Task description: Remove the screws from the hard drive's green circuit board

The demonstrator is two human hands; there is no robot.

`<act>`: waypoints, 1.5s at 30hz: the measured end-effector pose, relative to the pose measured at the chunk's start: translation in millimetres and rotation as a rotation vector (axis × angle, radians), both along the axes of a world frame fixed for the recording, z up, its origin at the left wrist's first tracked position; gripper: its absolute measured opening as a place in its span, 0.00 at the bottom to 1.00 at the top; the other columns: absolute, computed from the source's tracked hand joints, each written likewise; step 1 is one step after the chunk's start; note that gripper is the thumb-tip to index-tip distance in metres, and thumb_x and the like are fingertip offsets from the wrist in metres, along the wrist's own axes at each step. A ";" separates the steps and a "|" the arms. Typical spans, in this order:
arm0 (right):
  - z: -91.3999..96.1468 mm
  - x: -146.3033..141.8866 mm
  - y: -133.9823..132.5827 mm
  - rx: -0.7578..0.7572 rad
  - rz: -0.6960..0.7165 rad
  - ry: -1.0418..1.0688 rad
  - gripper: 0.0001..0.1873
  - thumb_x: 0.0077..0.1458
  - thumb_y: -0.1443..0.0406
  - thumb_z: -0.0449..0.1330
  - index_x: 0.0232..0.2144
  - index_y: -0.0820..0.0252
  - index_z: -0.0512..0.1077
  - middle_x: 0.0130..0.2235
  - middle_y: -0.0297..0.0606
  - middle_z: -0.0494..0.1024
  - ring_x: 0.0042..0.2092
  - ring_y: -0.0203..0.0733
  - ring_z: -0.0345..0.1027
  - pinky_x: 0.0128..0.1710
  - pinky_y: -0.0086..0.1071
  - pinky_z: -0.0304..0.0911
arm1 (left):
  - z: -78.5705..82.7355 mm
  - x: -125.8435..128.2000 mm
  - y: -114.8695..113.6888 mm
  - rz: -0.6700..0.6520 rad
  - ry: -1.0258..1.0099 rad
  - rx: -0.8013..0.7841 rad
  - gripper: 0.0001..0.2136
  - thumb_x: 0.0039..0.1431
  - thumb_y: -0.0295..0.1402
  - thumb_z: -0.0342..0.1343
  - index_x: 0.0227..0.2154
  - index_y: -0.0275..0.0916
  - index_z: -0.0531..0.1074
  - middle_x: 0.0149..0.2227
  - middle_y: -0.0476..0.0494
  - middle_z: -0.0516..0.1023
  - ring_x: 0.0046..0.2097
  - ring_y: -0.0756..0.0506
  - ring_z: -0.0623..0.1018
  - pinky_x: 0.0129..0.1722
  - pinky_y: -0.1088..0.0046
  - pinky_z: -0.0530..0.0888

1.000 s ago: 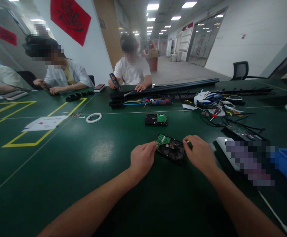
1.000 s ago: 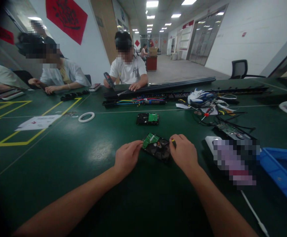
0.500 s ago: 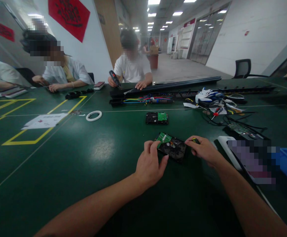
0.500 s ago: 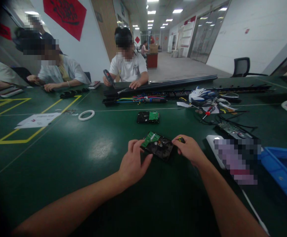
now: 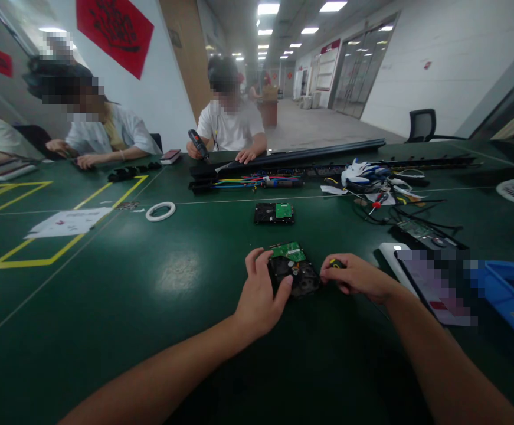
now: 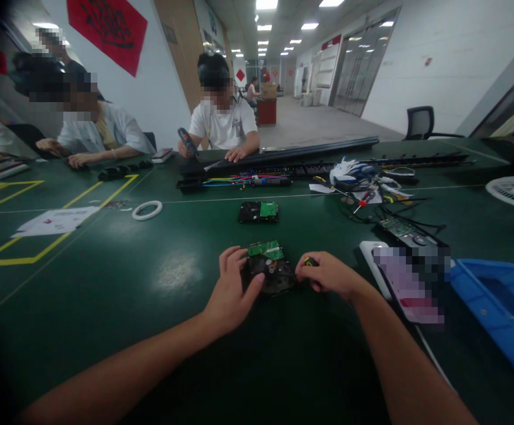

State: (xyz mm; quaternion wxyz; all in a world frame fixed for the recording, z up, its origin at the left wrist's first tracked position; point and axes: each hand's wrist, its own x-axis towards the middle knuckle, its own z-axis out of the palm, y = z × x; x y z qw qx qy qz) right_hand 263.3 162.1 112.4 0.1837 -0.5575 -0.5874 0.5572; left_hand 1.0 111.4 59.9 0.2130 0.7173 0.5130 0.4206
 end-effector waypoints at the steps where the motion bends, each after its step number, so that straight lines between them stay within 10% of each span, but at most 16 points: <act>1: -0.6 -3.0 -0.8 -0.034 0.035 0.016 0.12 0.53 0.56 0.66 0.33 0.58 0.75 0.34 0.36 0.82 0.22 0.29 0.62 0.20 0.25 0.44 | -0.9 -2.3 5.0 0.001 -0.024 -0.012 0.27 0.71 0.39 0.57 0.67 0.42 0.55 0.68 0.30 0.51 0.60 0.34 0.77 0.61 0.42 0.77; 11: -10.6 -8.3 6.3 -0.023 -0.137 0.189 0.17 0.54 0.52 0.68 0.33 0.60 0.73 0.29 0.36 0.79 0.21 0.28 0.56 0.18 0.25 0.40 | -0.1 -20.3 40.4 0.021 -0.063 0.185 0.05 0.71 0.28 0.56 0.46 0.41 0.74 0.42 0.45 0.76 0.44 0.45 0.78 0.47 0.63 0.80; 17: -5.4 -43.4 -14.8 -0.078 0.030 0.324 0.18 0.55 0.52 0.69 0.32 0.58 0.71 0.27 0.29 0.73 0.21 0.27 0.57 0.19 0.24 0.41 | 8.1 -1.5 15.9 -0.343 -0.063 0.334 0.09 0.74 0.29 0.54 0.51 0.40 0.75 0.46 0.41 0.80 0.49 0.44 0.79 0.50 0.64 0.79; 45: -2.3 -80.4 -34.5 -0.113 -0.196 0.600 0.17 0.51 0.55 0.74 0.35 0.60 0.75 0.25 0.26 0.70 0.19 0.24 0.54 0.17 0.23 0.38 | 5.9 -14.9 33.0 -0.265 0.047 0.655 0.07 0.71 0.27 0.58 0.47 0.41 0.79 0.43 0.42 0.83 0.43 0.45 0.82 0.42 0.67 0.80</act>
